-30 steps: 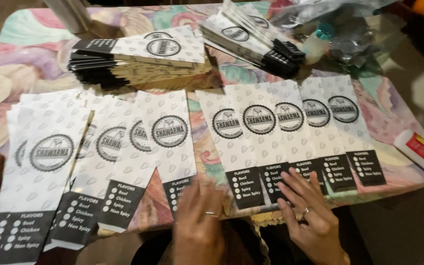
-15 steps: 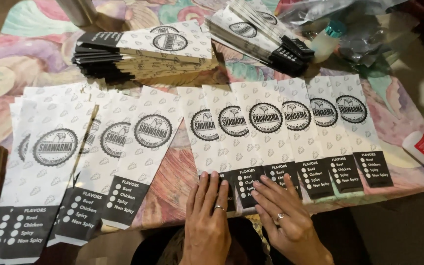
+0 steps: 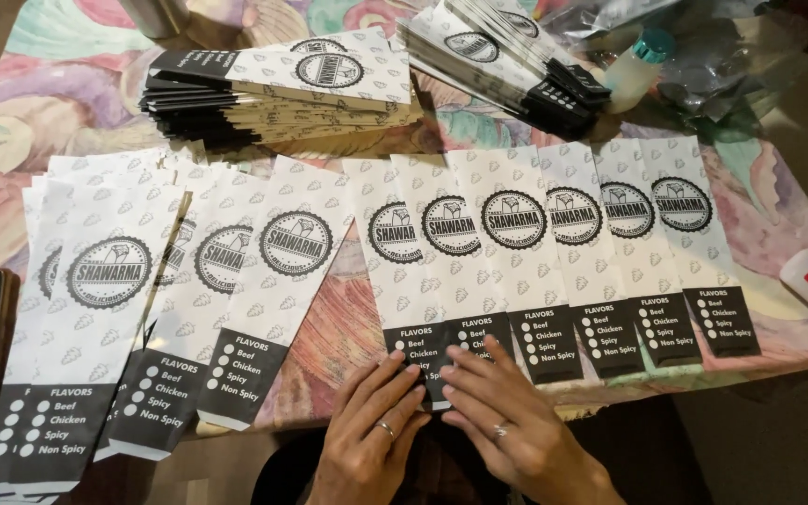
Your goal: Applying glue to the edges of paper bags and folding them to assemble them.
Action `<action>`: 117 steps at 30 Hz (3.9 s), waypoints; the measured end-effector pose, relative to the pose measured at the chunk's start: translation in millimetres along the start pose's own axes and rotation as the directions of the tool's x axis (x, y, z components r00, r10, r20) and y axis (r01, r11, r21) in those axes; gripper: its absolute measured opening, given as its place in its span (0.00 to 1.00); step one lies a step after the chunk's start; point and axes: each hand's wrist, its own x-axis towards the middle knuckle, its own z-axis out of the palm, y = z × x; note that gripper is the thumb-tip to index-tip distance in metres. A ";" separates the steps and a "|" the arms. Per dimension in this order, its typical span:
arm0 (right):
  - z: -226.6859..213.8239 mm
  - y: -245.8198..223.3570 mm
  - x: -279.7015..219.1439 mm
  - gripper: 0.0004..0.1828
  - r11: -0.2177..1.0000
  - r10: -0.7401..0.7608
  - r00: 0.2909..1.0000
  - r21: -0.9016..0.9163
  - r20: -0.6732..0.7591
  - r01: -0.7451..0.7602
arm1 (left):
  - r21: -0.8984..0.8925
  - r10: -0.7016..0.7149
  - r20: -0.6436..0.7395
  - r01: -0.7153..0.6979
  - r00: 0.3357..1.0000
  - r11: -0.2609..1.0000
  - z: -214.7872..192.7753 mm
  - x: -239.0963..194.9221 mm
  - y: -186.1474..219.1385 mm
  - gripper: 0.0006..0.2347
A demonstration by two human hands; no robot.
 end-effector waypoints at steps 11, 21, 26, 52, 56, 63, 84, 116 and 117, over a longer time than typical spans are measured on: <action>7.5 -0.6 13.6 0.06 0.994 0.081 0.994 0.081 -0.075 -0.075 | -0.056 -0.034 -0.033 0.032 0.999 0.998 -3.1 10.0 6.5 0.05; 36.1 8.8 -2.7 0.06 0.911 0.412 0.884 0.066 -0.222 -0.408 | -0.181 -0.118 -0.313 0.063 0.943 0.981 25.5 -2.1 -11.4 0.03; 43.4 8.7 -0.7 0.05 0.940 0.336 0.898 0.038 -0.284 -0.339 | -0.133 -0.104 -0.326 0.063 0.940 0.989 29.9 -4.6 -13.3 0.03; 64.7 30.8 -25.4 0.12 0.985 0.155 0.961 -0.044 -0.230 -0.169 | -0.007 -0.236 -0.082 0.236 0.968 0.972 -23.0 -1.0 -15.3 0.09; 73.9 45.9 -36.9 0.14 0.987 0.128 0.967 -0.067 -0.222 -0.146 | 0.587 -0.368 -0.012 0.304 0.930 0.750 -43.9 -23.6 -52.6 0.24; 67.1 25.7 -19.3 0.12 0.975 0.191 0.946 -0.060 -0.261 -0.213 | 0.648 -0.379 0.073 0.246 0.922 0.721 -10.2 -21.1 -36.6 0.31; 48.2 -4.0 0.4 0.16 0.974 0.170 0.974 -0.123 -0.150 -0.189 | 0.377 -0.272 0.094 0.219 0.958 0.900 -22.5 8.8 -20.4 0.18; 64.2 -23.2 45.1 0.04 0.975 0.203 0.969 0.119 -0.139 -0.187 | -0.050 -0.232 -0.152 0.227 0.961 0.973 -50.0 0.6 -12.5 0.01; 64.9 -24.0 45.9 0.04 0.965 0.239 0.959 0.148 -0.149 -0.217 | -0.072 -0.270 -0.162 0.262 0.949 0.963 -51.2 1.7 -11.0 0.02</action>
